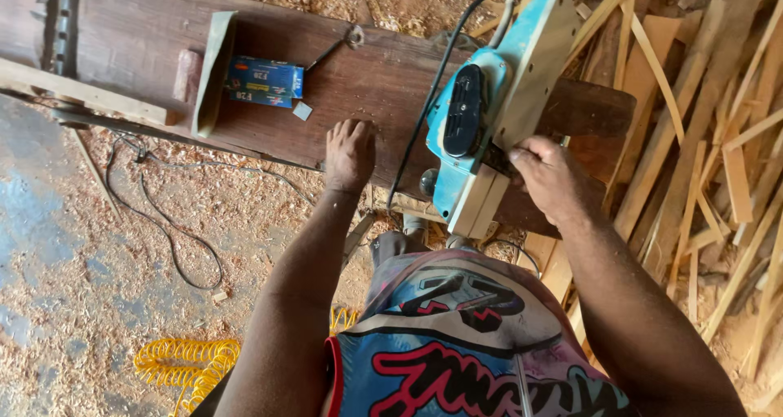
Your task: The person adjusts a handheld electric planer on a workbench, repeatedly loosening and tightening a knob and removing and reinserting a metal blade. The person handles the planer, a metal blade, and a small knob while working in a cluttered woodworking area.
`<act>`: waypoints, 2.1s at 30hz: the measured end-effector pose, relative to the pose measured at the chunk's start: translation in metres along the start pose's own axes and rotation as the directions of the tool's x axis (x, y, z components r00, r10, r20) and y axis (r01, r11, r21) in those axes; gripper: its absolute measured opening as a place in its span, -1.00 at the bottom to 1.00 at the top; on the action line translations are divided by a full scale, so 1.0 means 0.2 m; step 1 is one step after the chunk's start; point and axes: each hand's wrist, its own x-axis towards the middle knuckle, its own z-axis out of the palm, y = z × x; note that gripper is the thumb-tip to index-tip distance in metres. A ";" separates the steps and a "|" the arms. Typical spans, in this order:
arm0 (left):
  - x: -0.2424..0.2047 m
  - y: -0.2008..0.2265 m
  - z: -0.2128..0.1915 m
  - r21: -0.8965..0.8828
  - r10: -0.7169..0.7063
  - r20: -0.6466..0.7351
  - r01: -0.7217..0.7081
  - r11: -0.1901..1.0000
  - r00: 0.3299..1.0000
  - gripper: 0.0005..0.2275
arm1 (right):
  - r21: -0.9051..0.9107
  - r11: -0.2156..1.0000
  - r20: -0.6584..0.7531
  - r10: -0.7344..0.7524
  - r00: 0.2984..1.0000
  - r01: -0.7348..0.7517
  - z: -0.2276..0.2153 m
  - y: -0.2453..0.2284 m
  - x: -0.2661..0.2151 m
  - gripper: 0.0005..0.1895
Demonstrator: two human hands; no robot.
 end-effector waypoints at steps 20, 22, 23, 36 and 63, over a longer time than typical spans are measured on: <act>0.16 0.86 -0.42 -0.435 0.343 0.001 -0.308 0.846 0.939 -0.37 | -0.170 0.971 -0.046 -0.177 0.983 0.167 0.05 -0.14 -0.11 -0.80; 0.17 0.84 -0.41 -0.450 0.365 -0.013 -0.331 0.829 0.931 -0.35 | -0.210 0.971 -0.017 -0.122 0.992 0.116 0.06 -0.12 -0.08 -0.81; 0.16 0.84 -0.40 -0.460 0.372 -0.018 -0.339 0.821 0.928 -0.34 | -0.207 0.967 -0.025 -0.156 0.987 0.148 0.06 -0.11 -0.08 -0.82; 0.13 0.83 -0.33 -0.508 0.340 -0.077 -0.330 0.795 0.937 -0.43 | -0.034 0.952 -0.047 -0.306 0.951 0.305 0.08 0.07 -0.01 -0.84; 0.12 0.84 -0.35 -0.512 0.344 -0.105 -0.348 0.785 0.933 -0.44 | -0.376 0.901 0.111 -0.187 0.976 0.216 0.04 -0.02 -0.04 -0.81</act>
